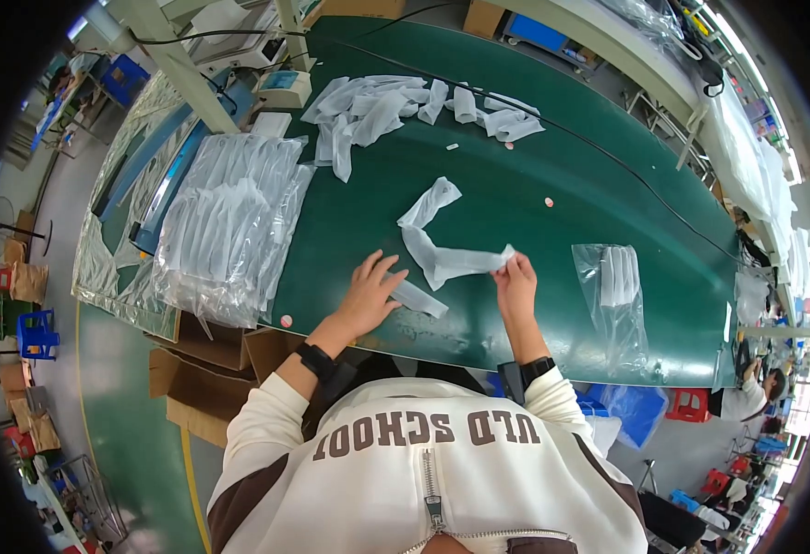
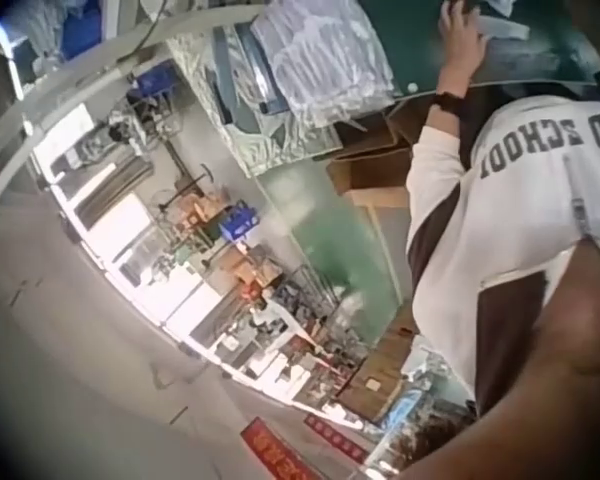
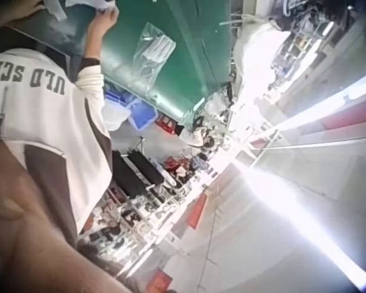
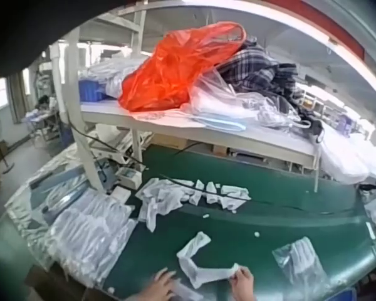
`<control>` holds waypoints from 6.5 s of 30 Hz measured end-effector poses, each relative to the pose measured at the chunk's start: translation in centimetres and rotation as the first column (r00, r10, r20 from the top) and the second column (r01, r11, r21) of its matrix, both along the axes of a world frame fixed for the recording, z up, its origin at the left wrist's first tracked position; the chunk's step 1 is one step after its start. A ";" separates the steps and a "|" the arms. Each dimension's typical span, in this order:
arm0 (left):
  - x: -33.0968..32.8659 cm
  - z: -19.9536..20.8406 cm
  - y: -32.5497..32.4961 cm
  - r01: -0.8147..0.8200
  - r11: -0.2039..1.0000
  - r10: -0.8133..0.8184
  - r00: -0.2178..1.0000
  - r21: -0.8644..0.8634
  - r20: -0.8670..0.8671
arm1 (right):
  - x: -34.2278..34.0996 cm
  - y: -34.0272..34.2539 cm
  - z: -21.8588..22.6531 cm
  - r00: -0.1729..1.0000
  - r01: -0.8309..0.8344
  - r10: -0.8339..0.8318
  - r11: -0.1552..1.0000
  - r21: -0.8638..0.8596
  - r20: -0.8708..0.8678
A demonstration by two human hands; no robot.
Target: The person picks up a plastic bag and fills it with several items wrapped in white protective sleeves before setting it aside. They then continue wrapping individual items in white sleeves and placing them into another plastic bag.
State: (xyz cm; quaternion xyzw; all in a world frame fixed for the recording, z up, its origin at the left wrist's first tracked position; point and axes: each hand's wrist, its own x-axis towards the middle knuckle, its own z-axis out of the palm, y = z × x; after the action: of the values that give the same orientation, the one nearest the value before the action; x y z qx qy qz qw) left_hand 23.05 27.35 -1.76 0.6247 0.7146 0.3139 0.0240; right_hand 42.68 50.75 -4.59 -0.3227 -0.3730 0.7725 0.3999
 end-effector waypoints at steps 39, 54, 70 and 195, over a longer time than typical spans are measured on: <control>7.6 -3.8 4.3 0.295 0.953 -0.293 0.956 -0.074 0.029 | 7.2 -3.3 3.8 0.579 -0.784 0.112 0.348 0.513 0.808; 7.5 -3.8 3.3 0.327 0.944 -0.325 0.945 -0.049 0.045 | -1.1 -0.5 4.6 0.751 -0.653 -0.009 0.137 0.745 0.660; 6.8 -2.4 0.8 0.264 0.932 -0.188 0.938 -0.250 0.292 | -7.2 1.4 0.7 0.514 -0.855 -0.032 -0.101 0.509 0.857; 4.2 -5.8 9.1 0.457 0.889 -0.448 0.860 0.021 0.244 | 3.5 -2.5 0.5 0.538 -0.834 -0.160 0.039 0.550 0.827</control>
State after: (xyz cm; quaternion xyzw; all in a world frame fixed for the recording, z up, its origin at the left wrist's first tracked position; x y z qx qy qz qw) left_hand 27.25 36.48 -7.59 0.7312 0.5454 0.3600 0.1958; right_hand 46.15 48.22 -4.07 -0.1403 -0.9625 0.2156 0.0858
